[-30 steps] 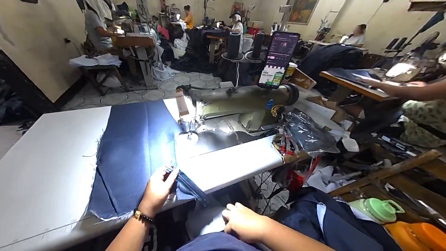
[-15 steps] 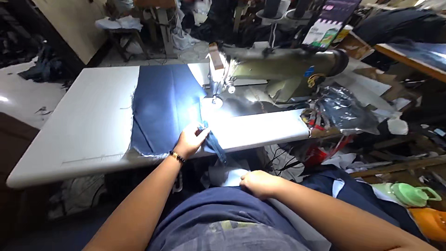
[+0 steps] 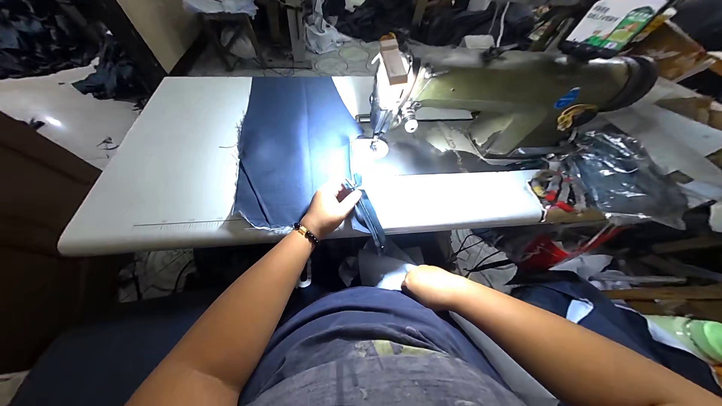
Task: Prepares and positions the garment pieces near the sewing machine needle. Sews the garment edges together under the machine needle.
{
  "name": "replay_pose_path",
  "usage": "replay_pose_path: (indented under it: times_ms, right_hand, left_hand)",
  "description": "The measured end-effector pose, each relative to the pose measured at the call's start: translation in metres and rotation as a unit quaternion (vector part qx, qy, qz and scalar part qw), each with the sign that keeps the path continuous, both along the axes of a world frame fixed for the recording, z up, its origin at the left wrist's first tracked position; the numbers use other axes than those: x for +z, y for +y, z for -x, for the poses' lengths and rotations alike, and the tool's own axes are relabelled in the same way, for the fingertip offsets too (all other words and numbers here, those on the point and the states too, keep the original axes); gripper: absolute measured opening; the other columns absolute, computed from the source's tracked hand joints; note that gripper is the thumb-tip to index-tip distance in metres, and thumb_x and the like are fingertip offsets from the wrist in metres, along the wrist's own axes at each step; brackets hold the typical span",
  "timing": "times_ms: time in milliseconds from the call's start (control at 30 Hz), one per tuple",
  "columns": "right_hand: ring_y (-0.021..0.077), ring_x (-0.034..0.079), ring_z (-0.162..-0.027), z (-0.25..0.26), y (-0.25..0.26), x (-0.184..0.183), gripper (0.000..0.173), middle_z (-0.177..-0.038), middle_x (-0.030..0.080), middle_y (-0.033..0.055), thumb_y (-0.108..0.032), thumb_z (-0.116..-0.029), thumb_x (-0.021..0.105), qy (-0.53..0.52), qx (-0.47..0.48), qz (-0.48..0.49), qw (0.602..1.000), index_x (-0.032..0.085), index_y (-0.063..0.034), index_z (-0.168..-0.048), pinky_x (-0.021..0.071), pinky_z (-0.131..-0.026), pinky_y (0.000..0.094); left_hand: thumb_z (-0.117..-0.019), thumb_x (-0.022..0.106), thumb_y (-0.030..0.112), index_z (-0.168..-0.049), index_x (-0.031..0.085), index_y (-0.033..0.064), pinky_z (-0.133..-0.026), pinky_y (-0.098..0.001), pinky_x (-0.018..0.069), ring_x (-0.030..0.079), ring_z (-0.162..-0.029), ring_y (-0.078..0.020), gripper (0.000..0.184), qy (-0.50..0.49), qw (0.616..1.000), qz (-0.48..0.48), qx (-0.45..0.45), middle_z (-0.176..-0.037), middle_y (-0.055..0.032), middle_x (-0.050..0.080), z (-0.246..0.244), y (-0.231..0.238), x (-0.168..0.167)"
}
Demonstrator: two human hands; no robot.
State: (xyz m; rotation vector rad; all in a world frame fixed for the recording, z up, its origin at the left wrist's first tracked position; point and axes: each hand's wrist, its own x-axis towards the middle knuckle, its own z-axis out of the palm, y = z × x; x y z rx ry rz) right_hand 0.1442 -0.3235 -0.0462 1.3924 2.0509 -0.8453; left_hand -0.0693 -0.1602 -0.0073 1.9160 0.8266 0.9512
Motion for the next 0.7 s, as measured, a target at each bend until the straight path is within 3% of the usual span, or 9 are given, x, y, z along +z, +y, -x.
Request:
replay_pose_path:
  times_ms: [67, 233, 367, 467, 500, 567, 633, 667, 700]
  right_hand:
    - [0.0488, 0.065, -0.105, -0.001, -0.002, -0.003, 0.015, -0.105, 0.068, 0.0275, -0.007, -0.0969, 0.062, 0.019, -0.011, -0.015, 1.0, 0.07, 0.0055, -0.098, 0.0515, -0.084, 0.0681]
    - [0.0467, 0.066, -0.105, -0.006, -0.001, -0.014, 0.019, -0.104, 0.069, 0.0267, -0.009, -0.0996, 0.056, 0.048, -0.029, -0.038, 0.998, 0.068, 0.0061, -0.1, 0.0509, -0.086, 0.0651]
    - [0.0457, 0.067, -0.102, -0.008, -0.002, -0.021, 0.019, -0.103, 0.068, 0.0266, -0.008, -0.0978, 0.058, 0.075, -0.045, -0.085, 0.992, 0.067, 0.0073, -0.103, 0.0509, -0.085, 0.0628]
    - [0.0427, 0.071, -0.081, -0.007, -0.015, -0.025, 0.011, -0.087, 0.068, 0.0244, -0.003, -0.0923, 0.063, 0.175, -0.038, -0.232, 0.956, 0.066, 0.0072, -0.089, 0.0559, -0.068, 0.0582]
    - [0.041, 0.07, -0.076, -0.007, -0.015, -0.016, 0.011, -0.083, 0.067, 0.023, -0.003, -0.0893, 0.066, 0.209, -0.04, -0.246, 0.946, 0.065, 0.0059, -0.084, 0.0556, -0.064, 0.0573]
    - [0.0359, 0.068, -0.076, -0.011, -0.005, 0.018, 0.015, -0.08, 0.066, 0.0194, -0.01, -0.0899, 0.066, 0.26, -0.078, -0.198, 0.942, 0.065, 0.004, -0.083, 0.0529, -0.068, 0.0555]
    - [0.0163, 0.06, -0.063, -0.011, 0.011, 0.047, 0.023, -0.067, 0.061, 0.0061, -0.019, -0.0928, 0.06, 0.328, -0.152, -0.295, 0.885, 0.067, -0.0027, -0.078, 0.0488, -0.059, 0.0368]
    - [0.0105, 0.057, -0.059, -0.007, 0.022, 0.058, 0.023, -0.064, 0.059, 0.0015, -0.021, -0.0929, 0.06, 0.337, -0.181, -0.375, 0.844, 0.068, -0.0057, -0.077, 0.0476, -0.055, 0.0312]
    - [0.009, 0.059, -0.06, -0.001, 0.035, 0.069, 0.019, -0.066, 0.061, 0.0009, -0.02, -0.0928, 0.062, 0.334, -0.213, -0.431, 0.811, 0.071, -0.0062, -0.084, 0.0493, -0.055, 0.0292]
  left_hand:
    - [-0.0991, 0.062, 0.014, -0.102, 0.066, 0.0015, -0.067, -0.0291, 0.0533, 0.062, -0.07, -0.0101, 0.014, -0.013, 1.0, 0.002, 0.003, -0.082, -0.0068, 0.066, 0.002, -0.005, -0.001]
    - [-0.0956, 0.062, 0.009, -0.107, 0.067, -0.0015, -0.078, -0.0211, 0.056, 0.066, -0.081, -0.0011, 0.017, -0.065, 0.998, 0.012, -0.011, -0.09, -0.0028, 0.07, -0.002, 0.002, -0.007]
    - [-0.0939, 0.063, 0.011, -0.106, 0.066, -0.002, -0.079, -0.0228, 0.0562, 0.066, -0.083, -0.0017, 0.018, -0.076, 0.997, 0.012, -0.018, -0.09, -0.0021, 0.07, -0.004, 0.007, -0.012]
    - [-0.0937, 0.062, 0.011, -0.108, 0.065, -0.0025, -0.079, -0.0217, 0.0566, 0.066, -0.083, -0.001, 0.02, -0.082, 0.996, 0.015, -0.022, -0.09, -0.0016, 0.07, -0.004, 0.006, -0.011]
    - [-0.0938, 0.062, 0.011, -0.108, 0.065, -0.002, -0.079, -0.0214, 0.0567, 0.066, -0.082, -0.0007, 0.019, -0.086, 0.996, 0.013, -0.023, -0.089, -0.001, 0.07, -0.004, 0.007, -0.01]
    - [-0.094, 0.063, 0.011, -0.102, 0.065, 0.0001, -0.075, -0.0198, 0.0556, 0.065, -0.078, 0.0003, 0.013, -0.084, 0.996, 0.011, -0.022, -0.085, 0.0005, 0.068, -0.004, 0.006, -0.011]
    - [-0.0937, 0.066, 0.012, -0.095, 0.067, 0.0018, -0.074, -0.0183, 0.0542, 0.063, -0.077, 0.0003, 0.01, -0.072, 0.997, 0.004, -0.021, -0.086, 0.0001, 0.066, -0.002, 0.005, -0.01]
    - [-0.0933, 0.067, 0.013, -0.092, 0.068, 0.0025, -0.074, -0.0178, 0.0535, 0.062, -0.078, -0.0003, 0.011, -0.062, 0.998, -0.006, -0.024, -0.088, -0.0007, 0.065, -0.001, 0.003, -0.009]
    - [-0.093, 0.068, 0.014, -0.089, 0.069, 0.0028, -0.074, -0.0184, 0.0533, 0.062, -0.079, -0.0019, 0.012, -0.05, 0.998, -0.019, -0.028, -0.09, -0.0023, 0.064, 0.001, 0.002, -0.008]
